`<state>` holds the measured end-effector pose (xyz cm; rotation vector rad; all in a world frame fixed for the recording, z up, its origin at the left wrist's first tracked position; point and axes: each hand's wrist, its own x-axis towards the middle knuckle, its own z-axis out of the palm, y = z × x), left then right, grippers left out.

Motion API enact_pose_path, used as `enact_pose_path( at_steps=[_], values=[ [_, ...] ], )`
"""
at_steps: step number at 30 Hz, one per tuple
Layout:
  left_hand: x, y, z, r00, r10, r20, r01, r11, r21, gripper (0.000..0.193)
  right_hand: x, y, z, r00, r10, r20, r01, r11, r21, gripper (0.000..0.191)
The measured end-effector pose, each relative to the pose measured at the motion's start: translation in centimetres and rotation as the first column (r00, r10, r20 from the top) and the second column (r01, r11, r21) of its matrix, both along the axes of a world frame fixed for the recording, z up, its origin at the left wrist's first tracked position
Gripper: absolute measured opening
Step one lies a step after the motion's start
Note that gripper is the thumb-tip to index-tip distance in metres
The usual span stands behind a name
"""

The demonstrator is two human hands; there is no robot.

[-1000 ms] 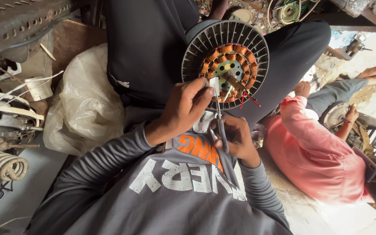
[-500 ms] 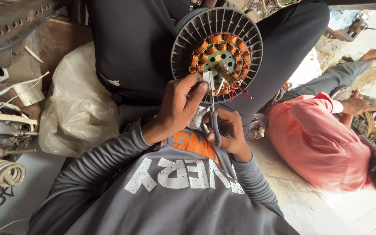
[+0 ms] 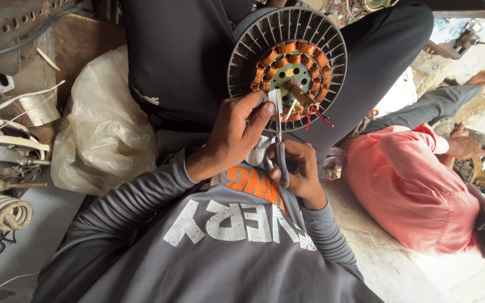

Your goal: The person sits on the floor and works on a circular electric motor stator, manipulating copper windings and red wires. They use a small white rectangular object to adjust the windings and later use pliers to cut a wire.

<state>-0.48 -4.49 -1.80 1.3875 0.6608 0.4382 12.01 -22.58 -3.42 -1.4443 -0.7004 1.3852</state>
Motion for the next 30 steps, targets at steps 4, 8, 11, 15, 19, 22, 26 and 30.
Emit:
enact_pose_path(
  at_steps=[4, 8, 11, 15, 19, 22, 26, 30],
  values=[
    [0.06, -0.11, -0.16, 1.000, 0.016, 0.002, -0.016, 1.000, 0.026, 0.027, -0.19, 0.04, 0.10, 1.000, -0.010, 0.027, 0.010, 1.000, 0.009, 0.050],
    [0.08, -0.18, -0.42, 1.000, 0.022, 0.008, -0.023, 0.999, 0.031, 0.027, -0.38, 0.07, 0.18, 1.000, -0.010, 0.022, 0.010, 1.000, -0.002, 0.050],
    [0.02, -0.15, -0.52, 0.999, 0.031, 0.012, -0.032, 0.997, 0.072, 0.028, -0.44, 0.16, 0.15, 0.999, -0.006, 0.047, 0.006, 1.000, -0.010, 0.051],
    [0.11, -0.19, -0.51, 0.998, 0.052, 0.027, -0.054, 0.996, 0.073, 0.027, -0.50, 0.27, 0.11, 1.000, -0.022, 0.021, 0.023, 0.999, -0.024, 0.054],
    [0.26, -0.35, -0.45, 0.998, 0.066, -0.001, -0.066, 0.995, 0.070, 0.028, -0.58, 0.31, -0.03, 0.998, -0.011, 0.057, 0.012, 1.000, -0.021, 0.056],
    [0.26, -0.39, -0.44, 0.996, 0.079, 0.039, -0.082, 0.994, 0.071, 0.027, -0.65, 0.14, -0.15, 0.999, -0.026, 0.030, 0.026, 1.000, -0.006, 0.056],
    [0.22, -0.35, -0.51, 0.997, 0.074, 0.021, -0.076, 0.993, 0.093, 0.027, -0.65, -0.25, -0.38, 0.999, -0.022, 0.036, 0.023, 0.999, -0.044, 0.051],
    [0.13, -0.29, -0.65, 0.998, 0.066, 0.024, -0.067, 0.996, 0.059, 0.026, -0.72, -0.47, -0.57, 0.999, -0.051, -0.013, 0.051, 0.997, -0.054, 0.049]
  ],
)
